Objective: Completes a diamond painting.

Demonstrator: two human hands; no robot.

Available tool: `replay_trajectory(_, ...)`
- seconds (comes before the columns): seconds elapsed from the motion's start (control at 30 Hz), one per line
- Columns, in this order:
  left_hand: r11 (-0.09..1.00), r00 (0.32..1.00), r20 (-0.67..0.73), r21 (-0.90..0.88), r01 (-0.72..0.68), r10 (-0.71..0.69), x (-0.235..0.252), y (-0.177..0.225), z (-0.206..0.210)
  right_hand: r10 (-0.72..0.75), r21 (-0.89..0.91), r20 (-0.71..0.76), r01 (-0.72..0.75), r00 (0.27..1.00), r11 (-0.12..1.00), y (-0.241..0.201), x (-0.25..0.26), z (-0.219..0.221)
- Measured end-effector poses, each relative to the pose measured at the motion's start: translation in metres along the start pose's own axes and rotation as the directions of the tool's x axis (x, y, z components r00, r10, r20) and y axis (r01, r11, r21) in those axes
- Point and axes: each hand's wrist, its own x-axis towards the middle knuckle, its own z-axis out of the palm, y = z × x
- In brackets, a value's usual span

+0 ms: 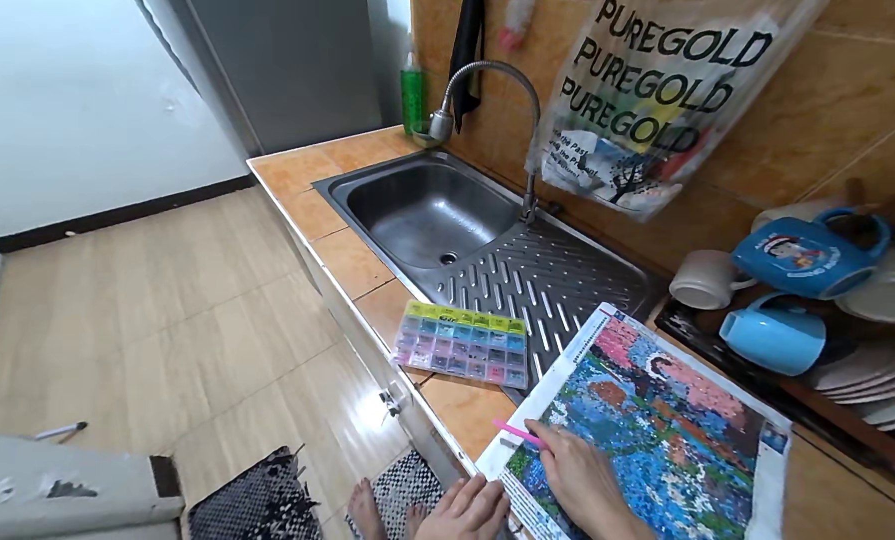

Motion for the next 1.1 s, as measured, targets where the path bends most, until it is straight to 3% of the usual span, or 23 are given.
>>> replay_trajectory(0.2,0.998,0.999,0.039,-0.054,0.027,-0.025,0.000,0.001,-0.003,-0.037,0.118,-0.087,0.047,0.996,0.992,0.004,-0.001,-0.001)
replay_trajectory(0.37,0.999,0.999,0.033,-0.031,0.011,-0.010,0.001,0.000,-0.002,-0.009,0.088,-0.037,0.012,0.999,0.996,0.003,0.001,0.000)
replay_trajectory(0.5,0.999,1.000,0.023,-0.042,0.014,-0.013,0.000,0.000,0.000,-0.060,0.214,-0.120,0.085,0.991,0.973,0.007,-0.001,0.003)
replay_trajectory(0.57,0.999,1.000,0.015,-0.049,0.013,-0.012,-0.001,0.000,0.000,-0.074,0.361,-0.238,0.159,0.969,0.919,0.015,0.001,0.007)
replay_trajectory(0.7,0.999,1.000,-0.003,-0.041,0.005,-0.005,0.000,-0.001,0.002,0.013,0.685,-0.388,0.280,0.921,0.673,0.023,0.007,0.013)
replay_trajectory(0.87,0.999,1.000,-0.019,-0.032,-0.004,0.003,0.000,-0.001,0.002,0.015,0.609,-0.473,0.315,0.881,0.728,0.025,0.011,0.019)
replay_trajectory(0.97,1.000,1.000,-0.014,-0.028,0.003,-0.003,-0.001,-0.001,0.002,0.054,0.635,-0.505,0.329,0.861,0.699,0.016,0.010,0.024)
replay_trajectory(1.1,0.999,1.000,-0.010,-0.046,0.007,-0.008,-0.001,-0.001,0.003,-0.010,0.541,-0.607,0.422,0.795,0.728,0.010,0.012,0.032)
